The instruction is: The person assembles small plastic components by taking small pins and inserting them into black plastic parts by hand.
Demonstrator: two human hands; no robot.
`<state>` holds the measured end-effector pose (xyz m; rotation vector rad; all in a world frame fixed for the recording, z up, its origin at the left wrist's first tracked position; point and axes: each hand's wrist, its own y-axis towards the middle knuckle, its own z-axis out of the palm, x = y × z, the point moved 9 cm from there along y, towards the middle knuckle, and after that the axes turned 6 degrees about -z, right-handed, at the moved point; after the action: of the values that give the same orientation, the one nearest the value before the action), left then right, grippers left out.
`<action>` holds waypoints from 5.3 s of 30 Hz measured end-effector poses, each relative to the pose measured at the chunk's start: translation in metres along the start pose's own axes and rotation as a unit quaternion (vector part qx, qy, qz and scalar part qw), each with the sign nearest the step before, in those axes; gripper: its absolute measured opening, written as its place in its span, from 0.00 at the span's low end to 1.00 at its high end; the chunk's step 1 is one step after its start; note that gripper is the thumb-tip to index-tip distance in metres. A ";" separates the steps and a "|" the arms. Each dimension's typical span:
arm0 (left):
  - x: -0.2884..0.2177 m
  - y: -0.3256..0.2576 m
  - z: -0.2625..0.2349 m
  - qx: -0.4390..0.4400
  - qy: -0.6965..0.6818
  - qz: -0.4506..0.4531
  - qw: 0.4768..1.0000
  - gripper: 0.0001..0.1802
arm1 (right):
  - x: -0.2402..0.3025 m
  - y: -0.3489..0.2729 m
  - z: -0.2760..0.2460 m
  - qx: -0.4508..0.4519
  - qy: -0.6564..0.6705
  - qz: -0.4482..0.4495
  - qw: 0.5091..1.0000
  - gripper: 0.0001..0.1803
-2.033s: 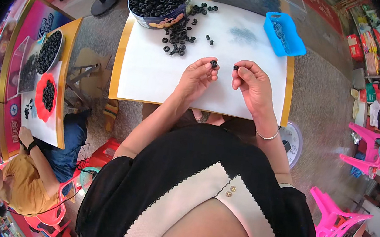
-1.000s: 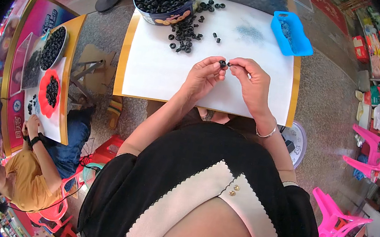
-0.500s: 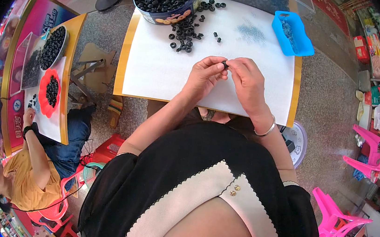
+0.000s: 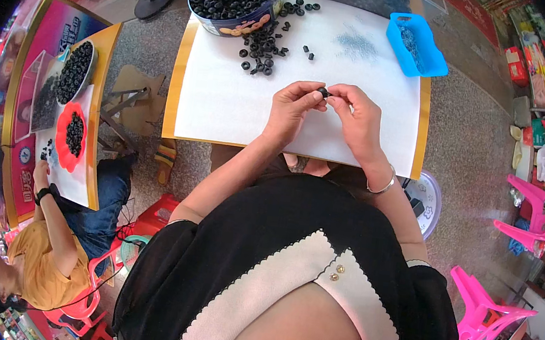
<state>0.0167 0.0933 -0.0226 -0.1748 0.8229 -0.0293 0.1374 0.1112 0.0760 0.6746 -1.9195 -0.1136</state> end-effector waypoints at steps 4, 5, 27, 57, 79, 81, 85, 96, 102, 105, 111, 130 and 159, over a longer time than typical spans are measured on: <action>0.002 -0.001 -0.001 -0.007 0.031 -0.010 0.999 0.12 | -0.025 -0.002 0.001 0.015 0.100 0.115 0.988 0.08; 0.003 -0.002 -0.002 -0.011 0.047 -0.015 0.999 0.13 | -0.031 -0.004 0.004 0.039 0.118 0.146 0.981 0.08; -0.007 -0.007 0.019 0.062 0.135 -0.021 0.989 0.34 | -0.016 0.006 0.009 0.223 0.100 -0.001 0.970 0.17; -0.020 -0.017 0.053 0.095 0.161 0.093 0.978 0.29 | -0.007 -0.016 0.037 0.104 0.001 -0.034 0.994 0.09; 0.020 0.005 0.003 0.073 0.070 -0.016 0.995 0.29 | -0.028 -0.002 0.033 0.074 0.299 0.132 0.942 0.15; 0.015 0.003 0.016 0.055 0.019 0.006 0.998 0.29 | -0.033 0.028 0.005 0.038 0.275 0.123 0.953 0.16; 0.009 0.002 0.019 0.049 -0.006 0.013 0.999 0.27 | -0.025 0.137 -0.058 -0.072 0.146 0.012 0.987 0.17; 0.007 0.004 0.023 0.072 0.032 -0.026 0.997 0.19 | -0.035 0.184 -0.026 -0.027 -0.176 -0.171 0.969 0.15; 0.010 0.002 0.021 0.072 0.007 -0.039 0.997 0.17 | -0.045 0.118 0.080 0.180 -0.078 -0.121 0.973 0.10; 0.011 0.003 0.017 0.067 -0.010 -0.033 0.997 0.16 | -0.032 0.124 0.107 0.199 -0.066 -0.161 0.965 0.11; 0.013 0.003 0.019 0.064 -0.030 -0.028 0.997 0.15 | -0.021 0.128 0.127 0.201 -0.115 -0.252 0.940 0.12; 0.009 0.008 0.002 0.020 -0.114 -0.049 0.992 0.14 | 0.002 0.020 0.016 0.002 0.026 -0.079 0.997 0.16; 0.015 0.006 0.012 0.046 -0.099 -0.103 0.989 0.12 | -0.079 0.018 -0.043 -0.065 -0.158 0.035 0.985 0.09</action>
<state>0.0350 0.0994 -0.0263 -0.1711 0.6006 -0.2403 0.1901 0.1754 0.0378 0.5230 -2.2156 -0.3158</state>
